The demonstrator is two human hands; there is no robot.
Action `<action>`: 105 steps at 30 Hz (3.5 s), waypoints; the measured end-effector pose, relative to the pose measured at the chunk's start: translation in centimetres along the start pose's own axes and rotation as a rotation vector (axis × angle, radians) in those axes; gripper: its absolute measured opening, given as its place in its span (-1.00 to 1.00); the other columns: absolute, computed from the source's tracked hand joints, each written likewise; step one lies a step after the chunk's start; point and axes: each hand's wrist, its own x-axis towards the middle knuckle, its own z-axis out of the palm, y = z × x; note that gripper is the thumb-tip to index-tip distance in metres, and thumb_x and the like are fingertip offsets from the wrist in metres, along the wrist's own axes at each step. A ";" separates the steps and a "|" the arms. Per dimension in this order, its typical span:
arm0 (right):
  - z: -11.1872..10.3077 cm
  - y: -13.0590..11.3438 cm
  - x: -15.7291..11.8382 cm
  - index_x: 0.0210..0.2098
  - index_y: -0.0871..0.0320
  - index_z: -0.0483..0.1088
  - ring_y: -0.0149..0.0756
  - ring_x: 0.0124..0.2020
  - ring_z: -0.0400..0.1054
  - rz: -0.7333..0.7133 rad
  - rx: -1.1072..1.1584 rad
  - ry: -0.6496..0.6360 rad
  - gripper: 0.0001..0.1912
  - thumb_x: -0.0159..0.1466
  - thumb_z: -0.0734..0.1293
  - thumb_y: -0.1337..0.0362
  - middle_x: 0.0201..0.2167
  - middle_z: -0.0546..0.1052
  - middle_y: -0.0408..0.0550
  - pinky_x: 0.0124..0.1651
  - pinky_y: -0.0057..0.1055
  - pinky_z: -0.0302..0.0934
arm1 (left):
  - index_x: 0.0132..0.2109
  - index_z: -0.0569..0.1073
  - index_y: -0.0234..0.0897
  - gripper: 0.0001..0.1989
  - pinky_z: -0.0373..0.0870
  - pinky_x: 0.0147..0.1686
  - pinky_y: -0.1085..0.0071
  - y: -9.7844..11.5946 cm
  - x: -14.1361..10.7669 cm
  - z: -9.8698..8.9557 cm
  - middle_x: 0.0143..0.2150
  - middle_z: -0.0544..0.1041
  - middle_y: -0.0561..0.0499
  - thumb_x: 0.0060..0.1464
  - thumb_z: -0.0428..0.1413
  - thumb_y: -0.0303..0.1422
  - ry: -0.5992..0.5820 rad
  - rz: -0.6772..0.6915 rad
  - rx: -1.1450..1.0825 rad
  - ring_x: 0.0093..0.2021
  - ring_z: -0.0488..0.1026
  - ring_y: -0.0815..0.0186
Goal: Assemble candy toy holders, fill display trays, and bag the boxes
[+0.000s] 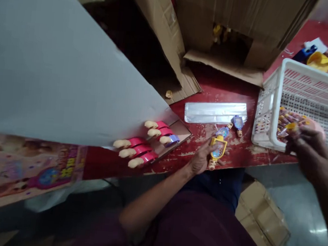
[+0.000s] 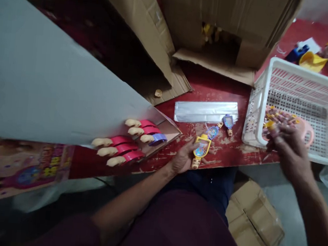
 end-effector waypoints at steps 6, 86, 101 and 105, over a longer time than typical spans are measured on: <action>6.5 -0.8 -9.7 0.08 0.12 0.52 -0.34 -0.26 0.43 -0.026 -0.188 -0.341 -0.59 0.35 0.40 0.02 -0.24 0.56 -0.11 -0.16 -0.38 0.36 | 0.28 0.39 -0.12 -0.36 0.53 -0.41 0.46 1.9 -6.6 1.6 -0.09 0.49 -0.02 0.09 0.30 -0.17 -0.203 0.052 0.221 -0.27 0.46 0.33; 22.4 8.6 -13.7 0.27 0.14 0.33 -0.24 -0.13 0.48 -0.037 -0.023 -0.363 -0.39 0.39 0.30 -0.12 0.03 0.57 0.14 -0.06 -0.20 0.46 | 0.21 0.34 -0.20 -0.59 0.46 0.18 0.13 14.4 -16.7 -10.6 0.13 0.52 -0.10 0.24 0.14 -0.33 0.732 0.466 1.639 0.10 0.51 0.12; 19.8 14.3 -17.7 0.18 0.21 0.40 -0.31 -0.33 0.46 0.326 0.103 -0.209 -0.26 0.22 0.42 -0.19 -0.11 0.61 0.10 -0.16 -0.23 0.44 | -0.07 0.44 -0.24 -0.83 0.39 0.11 0.17 11.1 -11.1 -14.0 -0.04 0.58 -0.15 0.17 0.18 -0.43 0.594 0.208 1.718 0.06 0.52 0.01; 19.9 15.2 -17.7 0.17 0.21 0.40 -0.30 -0.32 0.47 0.321 0.118 -0.212 -0.29 0.23 0.41 -0.18 -0.11 0.61 0.10 -0.18 -0.23 0.44 | -0.14 0.45 -0.23 -0.85 0.42 0.04 0.21 11.6 -11.4 -14.1 -0.09 0.60 -0.12 0.12 0.15 -0.47 0.458 0.202 1.737 -0.04 0.54 0.08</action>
